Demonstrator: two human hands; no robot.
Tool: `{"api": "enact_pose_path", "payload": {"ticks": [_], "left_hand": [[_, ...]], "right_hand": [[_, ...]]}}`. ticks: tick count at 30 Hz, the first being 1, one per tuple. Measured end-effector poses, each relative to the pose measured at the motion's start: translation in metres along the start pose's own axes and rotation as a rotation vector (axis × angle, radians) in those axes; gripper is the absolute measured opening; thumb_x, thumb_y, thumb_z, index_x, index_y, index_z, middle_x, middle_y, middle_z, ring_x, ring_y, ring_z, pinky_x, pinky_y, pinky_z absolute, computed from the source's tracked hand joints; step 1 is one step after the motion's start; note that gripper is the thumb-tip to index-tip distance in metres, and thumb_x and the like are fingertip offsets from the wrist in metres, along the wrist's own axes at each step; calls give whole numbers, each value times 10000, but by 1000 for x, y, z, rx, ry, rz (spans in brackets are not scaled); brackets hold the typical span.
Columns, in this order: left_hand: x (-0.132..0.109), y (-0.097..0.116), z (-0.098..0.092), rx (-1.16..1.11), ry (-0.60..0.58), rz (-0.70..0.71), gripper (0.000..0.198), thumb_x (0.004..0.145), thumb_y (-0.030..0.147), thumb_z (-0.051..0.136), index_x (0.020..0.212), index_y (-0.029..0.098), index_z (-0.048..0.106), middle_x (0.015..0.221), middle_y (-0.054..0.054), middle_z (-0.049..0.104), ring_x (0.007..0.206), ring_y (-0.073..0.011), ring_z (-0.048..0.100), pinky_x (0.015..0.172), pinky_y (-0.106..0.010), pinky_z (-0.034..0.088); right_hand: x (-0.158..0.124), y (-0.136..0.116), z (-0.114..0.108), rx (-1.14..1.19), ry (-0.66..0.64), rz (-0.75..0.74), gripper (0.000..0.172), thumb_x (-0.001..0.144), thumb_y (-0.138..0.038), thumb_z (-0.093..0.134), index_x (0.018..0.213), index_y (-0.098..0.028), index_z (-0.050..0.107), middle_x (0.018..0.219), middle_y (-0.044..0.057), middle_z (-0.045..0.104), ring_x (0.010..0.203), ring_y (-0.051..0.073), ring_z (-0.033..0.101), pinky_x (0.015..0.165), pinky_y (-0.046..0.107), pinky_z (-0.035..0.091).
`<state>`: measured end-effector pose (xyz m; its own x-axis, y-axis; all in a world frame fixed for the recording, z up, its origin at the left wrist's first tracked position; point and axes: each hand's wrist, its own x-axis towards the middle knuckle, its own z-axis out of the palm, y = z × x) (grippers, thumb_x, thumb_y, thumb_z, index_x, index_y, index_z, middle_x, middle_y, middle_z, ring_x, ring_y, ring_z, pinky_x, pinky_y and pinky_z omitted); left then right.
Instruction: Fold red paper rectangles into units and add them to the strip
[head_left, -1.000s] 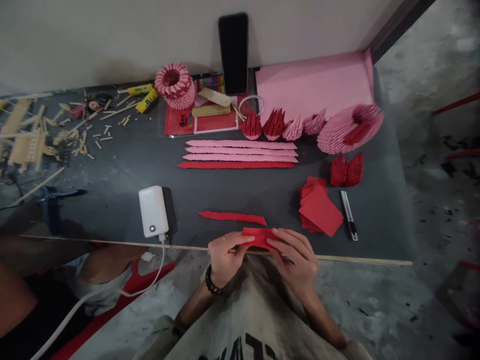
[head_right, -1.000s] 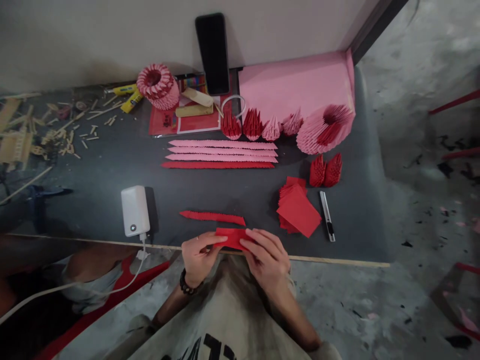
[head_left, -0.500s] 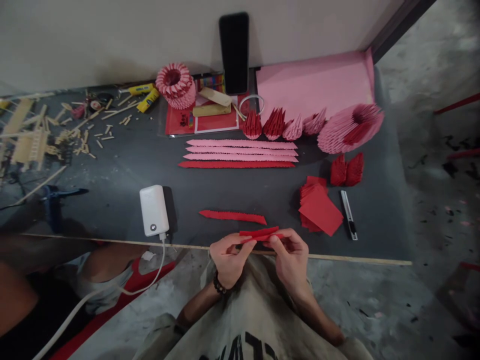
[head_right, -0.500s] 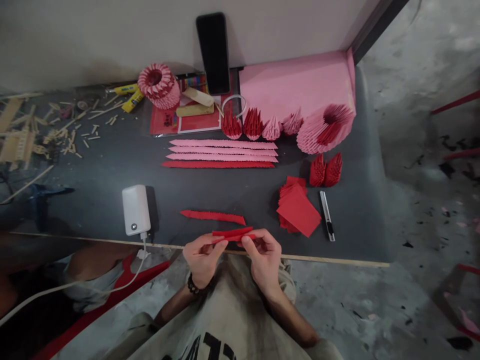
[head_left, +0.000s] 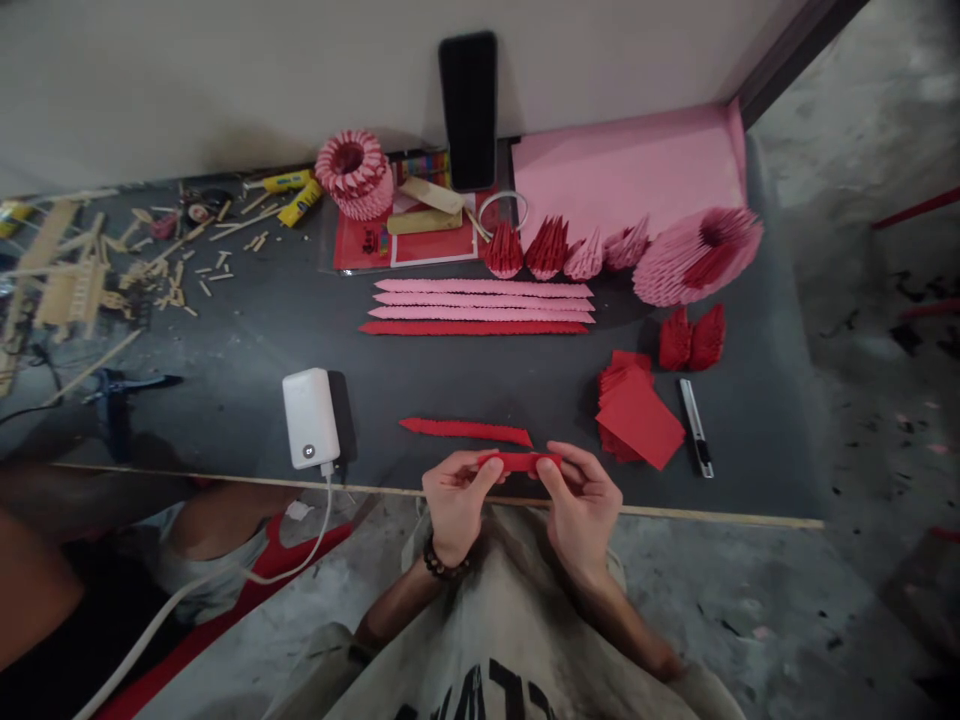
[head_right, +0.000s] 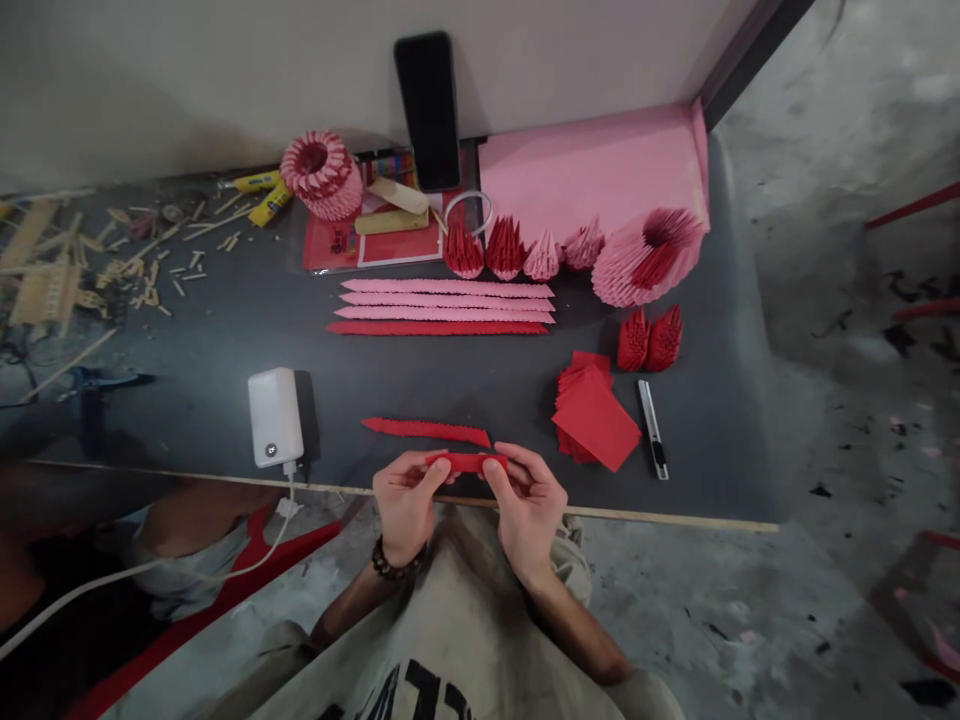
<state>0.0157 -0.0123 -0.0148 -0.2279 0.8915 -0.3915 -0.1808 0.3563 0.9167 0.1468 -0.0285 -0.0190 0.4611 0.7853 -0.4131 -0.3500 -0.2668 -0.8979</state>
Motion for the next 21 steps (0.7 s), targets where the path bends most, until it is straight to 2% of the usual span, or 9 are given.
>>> {"api": "enact_pose_path", "payload": {"ticks": [3,6,10,12,15,16,21], "left_hand": [[2,2,0,18,0,-11,236,819,385,878,851,156,826,682,-41,786,613,-172,734,615,-268,598],[4,4,0,69,-10,-6,222,815,376,881,855,162,834,741,-51,806,663,-187,737,651,-289,596],[5,5,0,130,-1,14,172,820,350,880,836,186,834,790,-48,818,701,-181,720,693,-286,575],[3,4,1,138,10,34,212,835,376,865,816,172,813,780,-51,808,685,-177,707,677,-284,561],[-4,2,6,104,4,53,275,823,417,873,794,162,772,784,-58,793,702,-181,714,686,-289,565],[-7,1,7,82,-3,57,289,810,428,883,786,169,758,772,-51,782,701,-179,712,687,-289,567],[-15,-1,12,14,-27,57,298,809,438,885,776,192,718,755,-22,745,698,-167,701,678,-284,571]], "right_hand": [[1,0,0,-28,17,10,281,806,-357,875,1038,-227,781,803,5,828,660,145,763,669,265,636],[3,-1,0,-39,46,5,314,796,-369,881,1047,-211,778,811,15,826,654,149,759,664,275,642],[1,-4,-1,-48,51,-21,371,820,-360,860,1144,-223,741,777,-7,804,607,134,729,613,259,630],[-2,-6,2,-24,7,-30,481,813,-343,865,1252,-248,694,828,-8,810,681,142,758,666,264,643],[-10,-7,10,35,-108,-33,783,720,-301,928,1419,-281,576,1043,31,826,946,195,800,892,349,663],[-13,-7,14,45,-133,-20,827,704,-294,935,1440,-277,557,1063,41,824,974,208,799,933,375,657],[-22,-5,26,122,-102,108,767,728,-297,910,1422,-244,587,923,25,838,884,212,814,899,370,664]]}}
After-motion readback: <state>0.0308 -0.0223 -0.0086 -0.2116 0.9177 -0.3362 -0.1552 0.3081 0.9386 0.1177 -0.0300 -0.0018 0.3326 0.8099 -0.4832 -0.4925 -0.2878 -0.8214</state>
